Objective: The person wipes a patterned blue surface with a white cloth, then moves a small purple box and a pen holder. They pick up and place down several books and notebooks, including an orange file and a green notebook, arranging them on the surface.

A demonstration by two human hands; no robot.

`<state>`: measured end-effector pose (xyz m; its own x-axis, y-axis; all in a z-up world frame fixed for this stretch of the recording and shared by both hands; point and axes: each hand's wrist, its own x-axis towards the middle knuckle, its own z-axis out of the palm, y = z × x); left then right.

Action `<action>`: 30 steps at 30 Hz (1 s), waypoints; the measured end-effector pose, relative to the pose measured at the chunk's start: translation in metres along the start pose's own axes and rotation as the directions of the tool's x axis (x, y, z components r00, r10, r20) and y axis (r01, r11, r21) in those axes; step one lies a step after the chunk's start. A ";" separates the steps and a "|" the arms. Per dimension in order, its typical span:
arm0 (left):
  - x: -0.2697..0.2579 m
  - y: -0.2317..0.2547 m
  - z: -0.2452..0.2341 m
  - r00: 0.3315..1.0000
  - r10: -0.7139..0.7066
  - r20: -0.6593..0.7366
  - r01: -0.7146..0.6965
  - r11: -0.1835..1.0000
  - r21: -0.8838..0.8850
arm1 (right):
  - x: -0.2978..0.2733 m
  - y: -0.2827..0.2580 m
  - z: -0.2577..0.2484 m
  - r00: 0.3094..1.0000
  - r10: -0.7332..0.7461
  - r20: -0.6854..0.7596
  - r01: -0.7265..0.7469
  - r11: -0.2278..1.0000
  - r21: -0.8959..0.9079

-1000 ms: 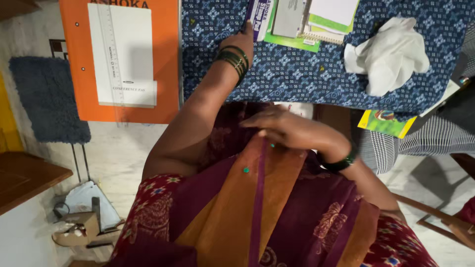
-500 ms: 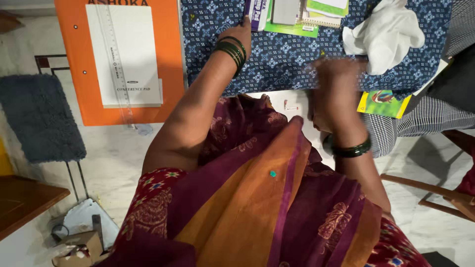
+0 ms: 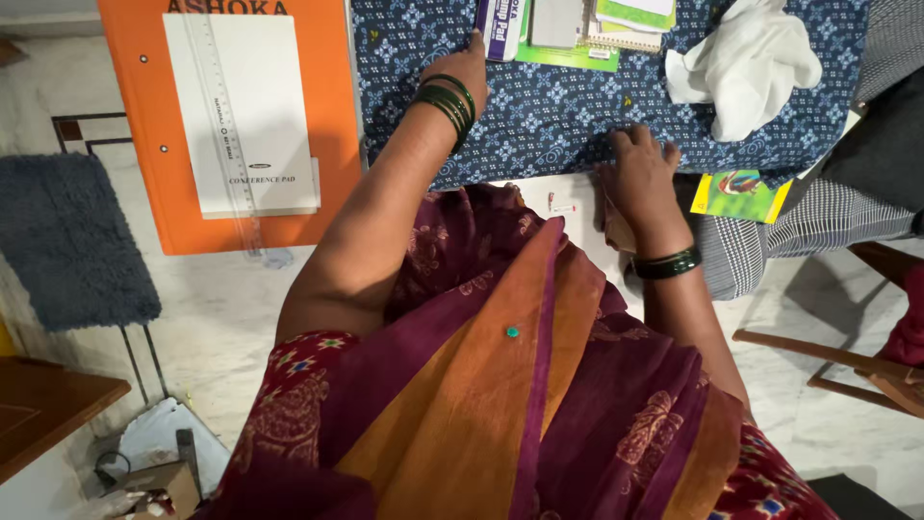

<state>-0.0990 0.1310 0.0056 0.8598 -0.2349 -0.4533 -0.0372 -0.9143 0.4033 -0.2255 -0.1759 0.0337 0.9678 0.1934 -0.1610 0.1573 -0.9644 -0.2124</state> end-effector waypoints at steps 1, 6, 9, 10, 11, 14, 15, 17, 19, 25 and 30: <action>0.001 -0.002 0.003 1.000 -0.003 -0.001 0.003 1.000 0.004 | 0.001 -0.001 0.002 1.000 -0.013 0.000 0.013 1.000 -0.027; 0.010 -0.005 0.017 0.999 0.009 -0.045 -0.008 1.000 0.018 | 0.018 0.009 0.008 0.995 -0.028 0.095 0.039 0.993 -0.116; 0.010 -0.002 0.022 0.998 -0.026 -0.051 0.026 1.000 -0.011 | 0.029 0.018 0.008 0.992 -0.019 0.128 0.022 1.000 -0.017; 0.009 0.000 0.022 0.998 -0.044 -0.049 0.043 0.999 -0.021 | 0.032 0.019 0.007 0.991 -0.033 0.133 0.034 0.999 -0.010; 0.008 0.001 0.022 0.997 -0.063 -0.046 0.062 0.998 -0.030 | 0.034 0.019 0.006 0.989 -0.048 0.137 0.048 0.999 -0.001; 0.006 0.003 0.019 0.995 -0.095 -0.009 0.095 0.995 -0.008 | 0.036 0.016 0.003 0.986 -0.027 0.164 0.028 1.000 -0.007; 0.006 0.003 0.019 0.996 -0.090 -0.026 0.090 0.996 -0.025 | 0.036 0.015 0.003 0.985 -0.008 0.174 0.011 1.000 -0.016; 0.005 0.003 0.017 0.995 -0.080 -0.060 0.076 0.995 -0.057 | 0.034 0.015 0.001 0.987 -0.065 0.146 0.063 0.998 0.012; 0.007 0.005 0.015 0.990 -0.142 0.026 0.144 0.984 -0.100 | 0.033 0.017 0.000 0.986 -0.092 0.137 0.088 0.995 0.035; 0.006 0.011 0.011 0.990 -0.132 -0.042 0.130 0.990 -0.058 | 0.036 0.024 -0.006 0.985 -0.133 0.113 0.117 0.983 0.139; 0.001 0.019 -0.001 0.970 -0.243 0.022 0.243 0.953 -0.178 | 0.044 0.027 -0.022 0.974 -0.138 0.182 0.073 0.943 0.325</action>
<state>-0.0982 0.1134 0.0139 0.8316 -0.0126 -0.5552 0.2645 -0.8701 0.4158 -0.1739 -0.1978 0.0423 0.8849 0.3539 -0.3027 0.1550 -0.8367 -0.5252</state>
